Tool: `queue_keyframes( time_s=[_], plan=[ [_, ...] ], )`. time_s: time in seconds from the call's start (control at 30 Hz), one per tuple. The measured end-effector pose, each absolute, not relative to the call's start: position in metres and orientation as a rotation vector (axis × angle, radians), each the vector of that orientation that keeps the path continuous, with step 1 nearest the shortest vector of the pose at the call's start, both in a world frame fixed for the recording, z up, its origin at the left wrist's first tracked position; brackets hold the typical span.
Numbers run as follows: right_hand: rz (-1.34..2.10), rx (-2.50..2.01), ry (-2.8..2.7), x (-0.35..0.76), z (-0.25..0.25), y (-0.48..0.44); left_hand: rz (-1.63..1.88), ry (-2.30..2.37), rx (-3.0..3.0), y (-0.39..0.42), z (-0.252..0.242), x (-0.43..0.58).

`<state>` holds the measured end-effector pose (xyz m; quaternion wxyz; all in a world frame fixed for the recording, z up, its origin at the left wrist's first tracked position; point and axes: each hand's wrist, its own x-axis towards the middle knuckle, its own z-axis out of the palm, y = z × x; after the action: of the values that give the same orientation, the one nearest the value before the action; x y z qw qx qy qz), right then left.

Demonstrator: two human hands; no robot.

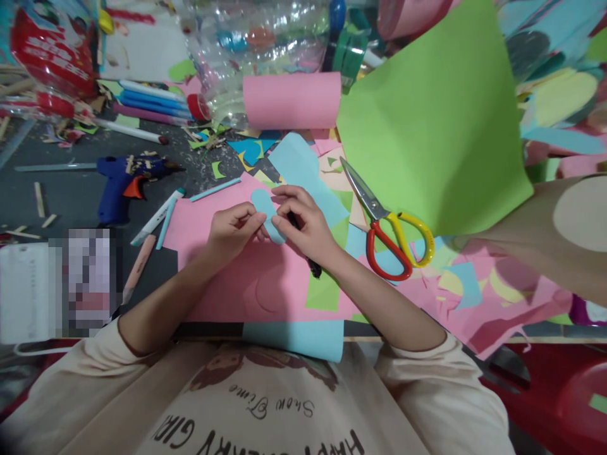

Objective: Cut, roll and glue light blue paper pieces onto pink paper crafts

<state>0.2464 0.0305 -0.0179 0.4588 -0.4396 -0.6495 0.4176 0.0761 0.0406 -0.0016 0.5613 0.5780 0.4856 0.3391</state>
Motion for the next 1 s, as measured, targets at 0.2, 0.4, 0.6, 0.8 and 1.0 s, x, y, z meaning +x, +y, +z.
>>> queue_keyframes(
  time_s=[0.2, 0.4, 0.6, 0.8, 1.0],
  plan=[
    [1.015, -1.107, -1.602, 0.2468, -0.0175, 0.0299, 0.741, 1.153, 1.31, 0.0403, -0.0003, 0.0769],
    [1.017, -1.033, -1.58, 0.245, -0.0207, 0.0303, 0.769, 1.186, 1.341, 0.0411, -0.0038, 0.0746],
    [1.024, -1.063, -1.563, 0.2449, -0.0202, 0.0304, 0.761, 1.177, 1.298, 0.0401, -0.0037, 0.0741],
    [1.001, -1.094, -1.547, 0.2467, -0.0202, 0.0299, 0.759, 1.091, 1.442, 0.0388, -0.0038, 0.0722],
    [0.975, -1.121, -1.49, 0.2493, -0.0207, 0.0311, 1.076, 1.113, 1.418, 0.0406, -0.0092, 0.0697]
  ],
)
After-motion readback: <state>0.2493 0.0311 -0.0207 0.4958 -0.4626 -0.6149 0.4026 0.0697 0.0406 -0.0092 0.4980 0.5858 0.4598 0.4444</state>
